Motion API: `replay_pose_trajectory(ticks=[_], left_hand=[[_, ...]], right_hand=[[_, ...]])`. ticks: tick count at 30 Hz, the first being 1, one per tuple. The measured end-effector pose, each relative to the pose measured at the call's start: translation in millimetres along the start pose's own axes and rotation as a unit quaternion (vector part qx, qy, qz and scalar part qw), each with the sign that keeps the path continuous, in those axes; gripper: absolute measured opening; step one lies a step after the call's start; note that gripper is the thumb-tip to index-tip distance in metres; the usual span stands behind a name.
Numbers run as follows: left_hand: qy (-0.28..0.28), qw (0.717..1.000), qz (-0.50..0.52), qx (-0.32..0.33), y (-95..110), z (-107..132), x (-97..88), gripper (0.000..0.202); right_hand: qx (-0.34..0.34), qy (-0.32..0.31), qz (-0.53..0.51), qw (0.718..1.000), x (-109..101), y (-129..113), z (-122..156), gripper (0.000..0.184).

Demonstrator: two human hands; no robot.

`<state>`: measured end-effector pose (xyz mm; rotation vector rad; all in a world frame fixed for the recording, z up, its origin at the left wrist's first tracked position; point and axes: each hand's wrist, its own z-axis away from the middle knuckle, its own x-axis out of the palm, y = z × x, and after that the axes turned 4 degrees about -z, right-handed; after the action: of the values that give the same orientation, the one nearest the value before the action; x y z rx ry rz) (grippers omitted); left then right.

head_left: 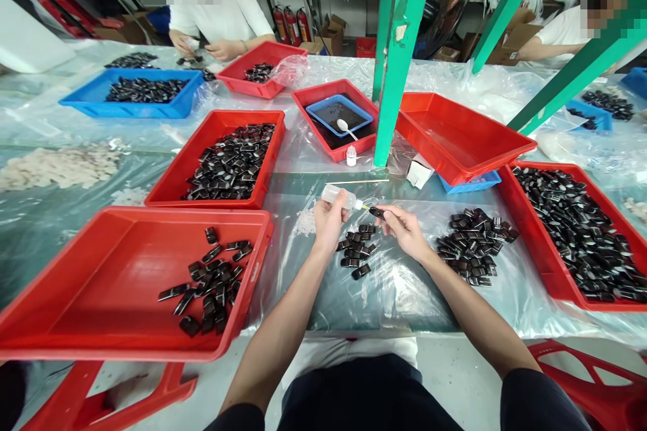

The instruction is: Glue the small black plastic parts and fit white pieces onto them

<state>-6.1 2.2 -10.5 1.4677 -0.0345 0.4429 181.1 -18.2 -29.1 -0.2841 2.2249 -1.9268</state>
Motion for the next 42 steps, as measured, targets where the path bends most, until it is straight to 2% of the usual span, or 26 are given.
replay_pose_trajectory(ticks=[9,26,42], left_hand=[[0.006,1.000,0.005,-0.002,1.9,0.1,1.3,0.053],[0.002,1.000,0.005,0.009,-0.9,-0.6,0.8,0.057],[-0.002,1.000,0.000,0.019,-2.4,-0.9,0.0,0.052]], right_hand=[[-0.024,0.024,0.027,0.999,0.3,-0.8,0.3,0.047],[0.009,0.023,-0.007,1.000,0.9,2.3,-0.7,0.057],[0.005,0.026,-0.018,0.999,0.6,1.7,-1.0,0.057]])
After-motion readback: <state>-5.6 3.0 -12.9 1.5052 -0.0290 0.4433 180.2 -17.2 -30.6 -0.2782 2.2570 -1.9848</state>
